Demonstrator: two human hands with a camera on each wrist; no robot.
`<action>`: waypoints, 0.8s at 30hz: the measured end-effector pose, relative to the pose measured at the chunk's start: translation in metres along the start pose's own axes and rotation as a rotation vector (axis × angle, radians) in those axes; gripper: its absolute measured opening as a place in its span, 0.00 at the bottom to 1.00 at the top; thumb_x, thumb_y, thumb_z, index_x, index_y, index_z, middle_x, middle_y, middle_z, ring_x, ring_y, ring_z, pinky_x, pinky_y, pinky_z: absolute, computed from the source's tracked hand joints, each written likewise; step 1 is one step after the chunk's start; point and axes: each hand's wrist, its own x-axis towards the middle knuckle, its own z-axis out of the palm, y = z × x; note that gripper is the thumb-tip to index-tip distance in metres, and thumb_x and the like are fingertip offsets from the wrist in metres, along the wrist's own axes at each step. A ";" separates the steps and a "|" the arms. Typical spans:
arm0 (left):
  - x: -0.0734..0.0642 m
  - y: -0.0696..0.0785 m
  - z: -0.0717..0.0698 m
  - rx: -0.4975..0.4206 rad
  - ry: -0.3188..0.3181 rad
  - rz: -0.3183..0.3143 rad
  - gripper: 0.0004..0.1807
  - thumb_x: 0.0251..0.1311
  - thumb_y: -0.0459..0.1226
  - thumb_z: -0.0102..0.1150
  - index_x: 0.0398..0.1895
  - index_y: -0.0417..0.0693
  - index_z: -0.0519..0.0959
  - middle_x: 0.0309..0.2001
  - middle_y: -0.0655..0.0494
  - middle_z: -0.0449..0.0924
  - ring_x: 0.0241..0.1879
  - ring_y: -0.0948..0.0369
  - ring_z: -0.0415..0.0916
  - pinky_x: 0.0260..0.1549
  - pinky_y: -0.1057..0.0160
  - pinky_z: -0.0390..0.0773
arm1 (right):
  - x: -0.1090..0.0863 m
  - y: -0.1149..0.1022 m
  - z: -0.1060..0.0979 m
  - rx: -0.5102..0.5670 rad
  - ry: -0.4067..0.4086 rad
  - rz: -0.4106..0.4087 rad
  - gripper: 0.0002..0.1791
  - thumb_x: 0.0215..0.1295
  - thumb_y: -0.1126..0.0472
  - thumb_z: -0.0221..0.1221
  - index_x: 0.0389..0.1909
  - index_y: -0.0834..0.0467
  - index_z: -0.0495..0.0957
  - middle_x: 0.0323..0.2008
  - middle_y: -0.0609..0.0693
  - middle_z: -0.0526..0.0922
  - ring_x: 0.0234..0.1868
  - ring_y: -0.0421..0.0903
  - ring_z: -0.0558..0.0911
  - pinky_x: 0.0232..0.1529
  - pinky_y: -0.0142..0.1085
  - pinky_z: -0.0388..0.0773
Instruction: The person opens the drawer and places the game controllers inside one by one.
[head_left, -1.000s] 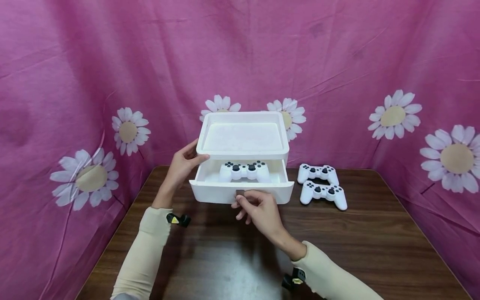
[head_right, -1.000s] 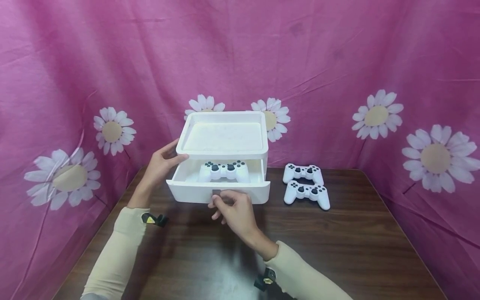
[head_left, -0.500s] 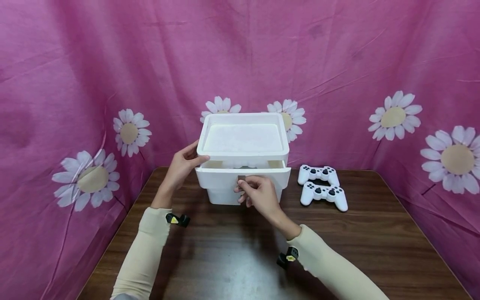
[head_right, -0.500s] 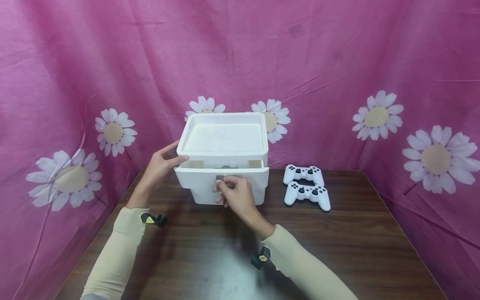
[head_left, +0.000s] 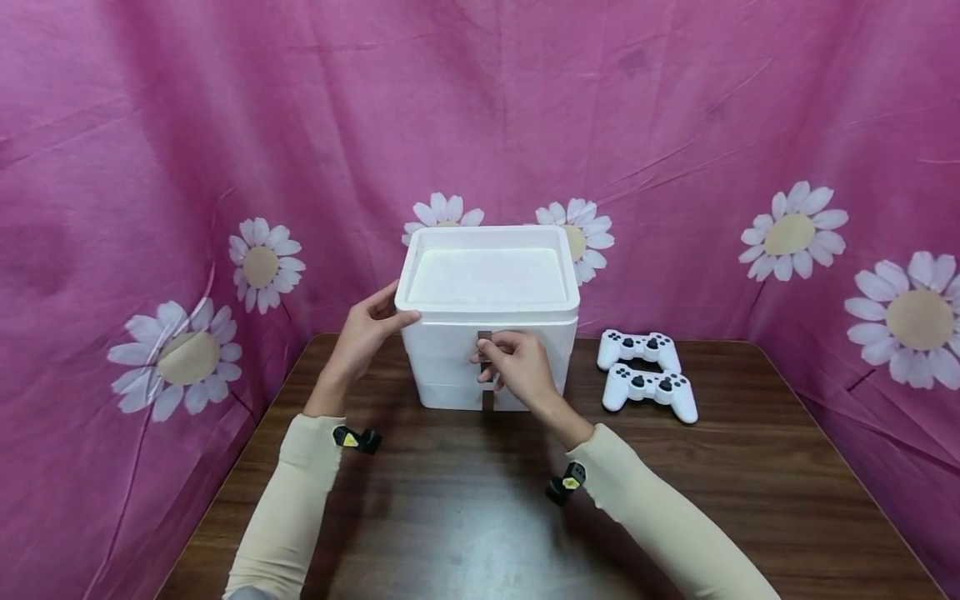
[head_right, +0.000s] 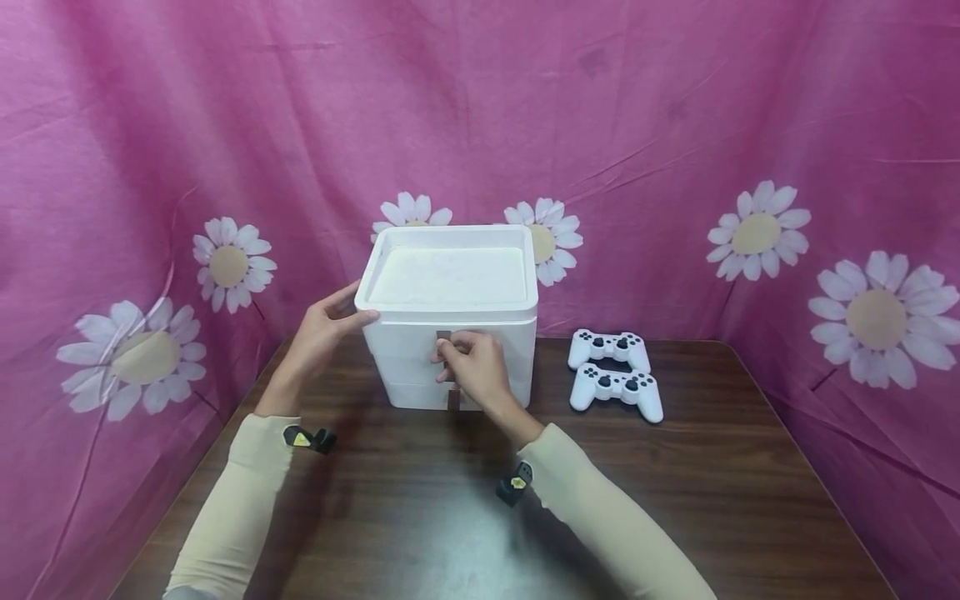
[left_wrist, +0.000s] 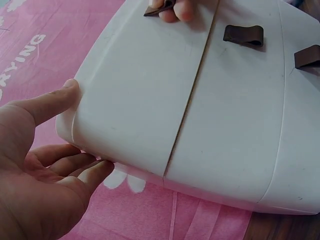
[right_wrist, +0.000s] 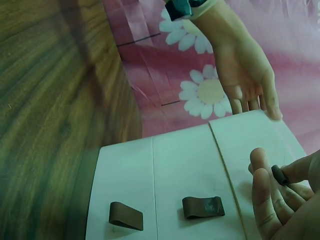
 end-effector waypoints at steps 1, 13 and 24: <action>0.000 0.000 0.000 -0.001 0.000 0.001 0.45 0.67 0.42 0.74 0.84 0.55 0.63 0.79 0.51 0.69 0.76 0.55 0.69 0.71 0.50 0.77 | 0.001 0.000 0.000 -0.001 0.003 0.009 0.12 0.77 0.61 0.64 0.37 0.65 0.89 0.33 0.60 0.93 0.19 0.42 0.87 0.19 0.44 0.85; 0.000 -0.002 0.001 -0.018 -0.003 0.005 0.45 0.67 0.43 0.74 0.84 0.56 0.63 0.80 0.51 0.68 0.78 0.56 0.68 0.73 0.49 0.75 | 0.005 -0.002 -0.001 0.001 0.000 0.043 0.12 0.77 0.60 0.64 0.38 0.65 0.89 0.34 0.60 0.93 0.19 0.39 0.86 0.18 0.35 0.82; 0.000 -0.007 0.004 0.013 0.014 0.051 0.43 0.69 0.42 0.72 0.84 0.56 0.63 0.81 0.51 0.66 0.78 0.55 0.67 0.73 0.52 0.75 | -0.007 0.009 -0.007 -0.023 -0.068 0.059 0.14 0.80 0.57 0.61 0.50 0.65 0.85 0.38 0.60 0.93 0.23 0.48 0.90 0.23 0.48 0.86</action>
